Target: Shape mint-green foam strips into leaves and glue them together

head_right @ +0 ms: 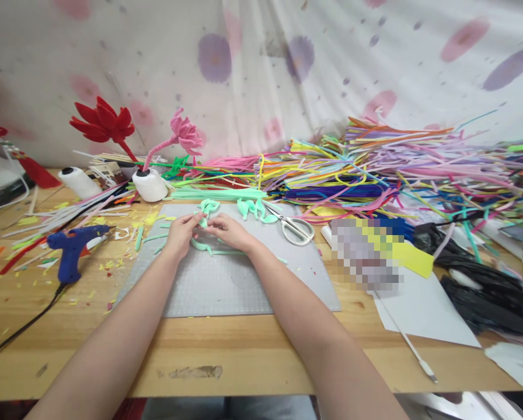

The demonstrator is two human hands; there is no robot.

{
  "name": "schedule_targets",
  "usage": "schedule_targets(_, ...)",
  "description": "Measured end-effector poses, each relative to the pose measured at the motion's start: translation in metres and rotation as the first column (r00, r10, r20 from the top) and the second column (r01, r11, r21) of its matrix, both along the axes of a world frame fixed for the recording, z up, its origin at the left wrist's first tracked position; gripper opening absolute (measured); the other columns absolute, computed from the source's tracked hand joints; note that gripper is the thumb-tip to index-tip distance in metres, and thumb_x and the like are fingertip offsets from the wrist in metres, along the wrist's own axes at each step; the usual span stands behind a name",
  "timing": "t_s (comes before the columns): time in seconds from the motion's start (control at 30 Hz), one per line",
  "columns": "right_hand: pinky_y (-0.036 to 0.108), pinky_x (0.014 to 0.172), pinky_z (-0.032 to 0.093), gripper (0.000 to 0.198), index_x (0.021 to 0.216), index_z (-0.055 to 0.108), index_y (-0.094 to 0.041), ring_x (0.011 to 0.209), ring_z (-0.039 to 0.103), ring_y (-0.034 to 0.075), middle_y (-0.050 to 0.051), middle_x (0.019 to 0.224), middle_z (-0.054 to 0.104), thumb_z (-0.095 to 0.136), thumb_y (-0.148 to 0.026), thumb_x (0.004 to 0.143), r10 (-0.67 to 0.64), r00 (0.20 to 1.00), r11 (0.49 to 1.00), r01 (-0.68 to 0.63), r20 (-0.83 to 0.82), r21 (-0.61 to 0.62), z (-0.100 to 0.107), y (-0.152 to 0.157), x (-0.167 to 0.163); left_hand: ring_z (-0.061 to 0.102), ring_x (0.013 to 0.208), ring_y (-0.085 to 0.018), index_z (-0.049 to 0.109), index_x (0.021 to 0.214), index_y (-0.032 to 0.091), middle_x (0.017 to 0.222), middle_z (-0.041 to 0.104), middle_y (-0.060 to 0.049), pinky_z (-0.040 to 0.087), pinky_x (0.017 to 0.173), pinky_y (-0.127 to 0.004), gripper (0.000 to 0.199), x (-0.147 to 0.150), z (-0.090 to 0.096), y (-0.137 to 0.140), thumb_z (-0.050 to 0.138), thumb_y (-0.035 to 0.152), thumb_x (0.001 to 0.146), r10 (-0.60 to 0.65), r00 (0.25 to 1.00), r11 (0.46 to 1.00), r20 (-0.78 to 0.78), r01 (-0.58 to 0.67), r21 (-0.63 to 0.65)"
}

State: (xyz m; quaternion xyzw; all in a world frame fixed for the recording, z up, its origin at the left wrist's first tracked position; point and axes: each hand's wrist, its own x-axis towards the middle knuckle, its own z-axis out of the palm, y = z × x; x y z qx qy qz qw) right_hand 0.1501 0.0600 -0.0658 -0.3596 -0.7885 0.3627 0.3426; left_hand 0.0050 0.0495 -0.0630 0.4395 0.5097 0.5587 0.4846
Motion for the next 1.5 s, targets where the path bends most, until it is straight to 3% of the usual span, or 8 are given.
schedule_targets(0.23,0.021,0.066,0.036,0.019,0.07,0.062,-0.015,0.065,0.046,0.008,-0.001,0.069,0.047,0.051,-0.028,0.077,-0.031,1.0,1.0,0.031,-0.003,-0.002,-0.003,0.0,-0.005,0.031,0.043,-0.003,0.067,0.074,0.012,0.051,0.042,0.004,0.019,0.037,-0.018,0.04,0.003,0.002,0.001,0.068,0.046,0.053,0.055,0.998,0.998,0.025,-0.054,-0.033)
schedule_targets(0.5,0.021,0.068,0.036,0.019,0.066,0.061,-0.015,0.067,0.047,0.009,-0.001,0.068,0.048,0.051,-0.027,0.077,-0.026,1.0,0.999,0.026,0.004,0.033,-0.002,-0.001,-0.005,0.033,0.045,-0.004,0.066,0.068,0.013,0.057,0.047,0.002,0.019,0.038,-0.02,0.035,0.003,0.005,0.001,0.068,0.044,0.053,0.16,0.987,0.986,0.026,-0.161,0.04)
schedule_targets(0.8,0.02,0.066,0.036,0.019,0.071,0.063,-0.016,0.066,0.048,0.009,-0.001,0.07,0.048,0.05,-0.027,0.078,-0.087,0.995,0.996,0.088,-0.044,0.025,-0.01,0.001,-0.001,0.031,0.037,-0.004,0.056,0.055,0.015,0.046,0.042,0.005,0.021,0.036,-0.02,0.03,0.0,0.005,-0.003,0.067,0.043,0.056,-0.038,0.986,0.999,-0.165,0.042,0.021)
schedule_targets(0.97,0.021,0.068,0.036,0.017,0.068,0.062,-0.016,0.068,0.047,0.009,0.0,0.067,0.047,0.051,-0.024,0.078,-0.105,0.994,0.985,0.108,-0.033,0.136,-0.006,-0.001,-0.003,0.031,0.035,-0.004,0.046,0.047,0.016,0.039,0.035,0.007,0.022,0.036,-0.019,0.032,0.003,0.001,-0.002,0.066,0.038,0.058,0.038,0.983,0.996,-0.18,-0.023,0.085)
schedule_targets(1.1,0.022,0.068,0.036,0.017,0.065,0.06,-0.016,0.068,0.047,0.01,0.0,0.066,0.047,0.052,-0.023,0.078,-0.092,0.995,0.975,0.095,-0.025,0.202,-0.003,0.0,-0.002,0.034,0.036,-0.004,0.048,0.048,0.015,0.041,0.039,0.006,0.026,0.036,-0.018,0.03,0.007,0.0,-0.001,0.067,0.037,0.056,0.102,0.984,0.992,-0.147,-0.09,0.088)
schedule_targets(1.3,0.023,0.065,0.035,0.017,0.064,0.059,-0.016,0.067,0.046,0.01,-0.001,0.064,0.046,0.052,-0.022,0.079,-0.069,0.997,0.966,0.076,-0.035,0.247,-0.004,0.001,-0.003,0.039,0.041,-0.005,0.05,0.051,0.014,0.047,0.046,0.005,0.032,0.039,-0.018,0.031,0.004,0.003,0.0,0.067,0.039,0.056,-0.01,0.997,0.999,-0.081,0.015,0.053)
schedule_targets(1.5,0.025,0.065,0.035,0.02,0.062,0.057,-0.017,0.067,0.044,0.012,0.0,0.063,0.045,0.051,-0.024,0.079,-0.126,0.991,0.931,0.131,-0.036,0.341,-0.003,-0.002,-0.005,0.034,0.035,-0.003,0.044,0.047,0.015,0.039,0.037,0.007,0.026,0.036,-0.018,0.033,0.009,0.0,0.0,0.067,0.036,0.057,0.036,0.992,0.993,-0.121,-0.023,0.113)
